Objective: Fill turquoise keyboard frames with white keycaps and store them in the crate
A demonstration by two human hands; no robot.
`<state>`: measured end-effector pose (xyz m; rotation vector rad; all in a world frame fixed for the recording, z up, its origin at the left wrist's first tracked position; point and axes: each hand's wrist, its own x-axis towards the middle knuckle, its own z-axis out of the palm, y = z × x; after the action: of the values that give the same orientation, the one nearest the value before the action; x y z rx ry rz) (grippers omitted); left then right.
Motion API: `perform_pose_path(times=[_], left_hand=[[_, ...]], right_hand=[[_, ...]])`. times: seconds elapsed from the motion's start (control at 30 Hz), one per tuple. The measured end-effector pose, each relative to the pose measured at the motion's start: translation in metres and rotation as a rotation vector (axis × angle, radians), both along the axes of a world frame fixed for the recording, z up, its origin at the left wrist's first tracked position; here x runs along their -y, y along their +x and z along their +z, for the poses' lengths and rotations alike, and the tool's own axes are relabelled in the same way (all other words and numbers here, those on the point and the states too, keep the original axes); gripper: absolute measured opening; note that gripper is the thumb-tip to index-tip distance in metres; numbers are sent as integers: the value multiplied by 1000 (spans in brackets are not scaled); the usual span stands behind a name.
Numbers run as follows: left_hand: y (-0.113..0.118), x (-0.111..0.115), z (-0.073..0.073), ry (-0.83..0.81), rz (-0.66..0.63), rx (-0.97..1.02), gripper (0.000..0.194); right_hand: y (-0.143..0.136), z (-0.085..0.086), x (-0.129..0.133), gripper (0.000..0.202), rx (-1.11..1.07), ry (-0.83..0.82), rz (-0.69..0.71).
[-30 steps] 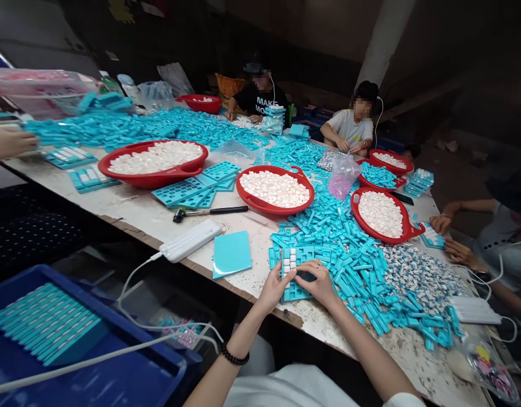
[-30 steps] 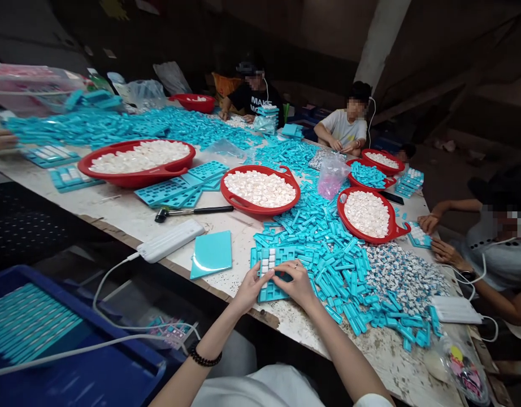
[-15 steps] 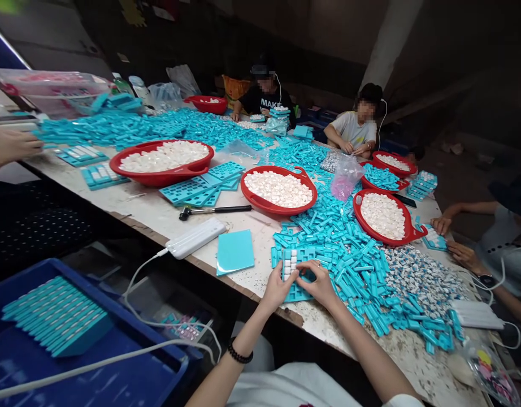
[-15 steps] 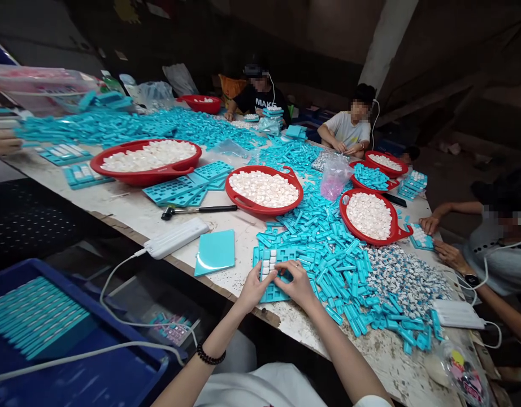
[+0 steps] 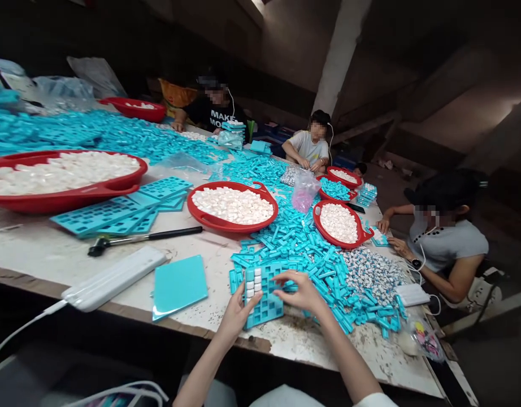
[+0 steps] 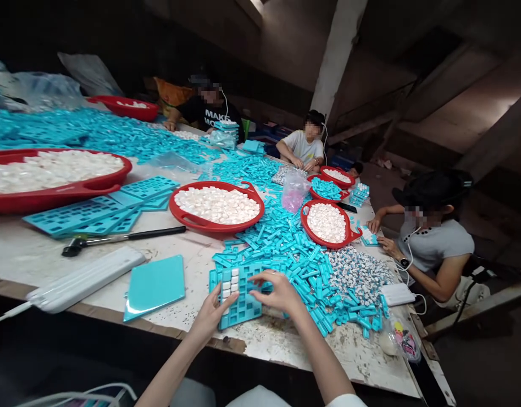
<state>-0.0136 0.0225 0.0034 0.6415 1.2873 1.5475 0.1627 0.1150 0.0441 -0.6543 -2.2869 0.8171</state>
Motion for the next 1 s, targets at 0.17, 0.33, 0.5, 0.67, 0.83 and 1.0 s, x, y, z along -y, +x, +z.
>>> perform_pose_path(times=[0.17,0.33,0.5,0.67,0.83,1.0], left_hand=[[1,-2,0,-34,-40,-32,70],[0,-5,-6,-23,-83,4,76],[1,-5,-11,-21,-53,-24,76],[1,-2,-15,28,-50,-62,71],[1,1,-9,51,-28,-80,54],[3,0,-1,55,-49,71,54]], right_hand=[[87,9,-49,27,114,120,-581],[161,7,-95,27,299,162,-958],[172,2,-119,23,489,180,-1027],[172,0,-133,18,627,153,-1016],[174,3,-138,20,739,158,-1022],[168,7,-132,22,775,206,-1048]])
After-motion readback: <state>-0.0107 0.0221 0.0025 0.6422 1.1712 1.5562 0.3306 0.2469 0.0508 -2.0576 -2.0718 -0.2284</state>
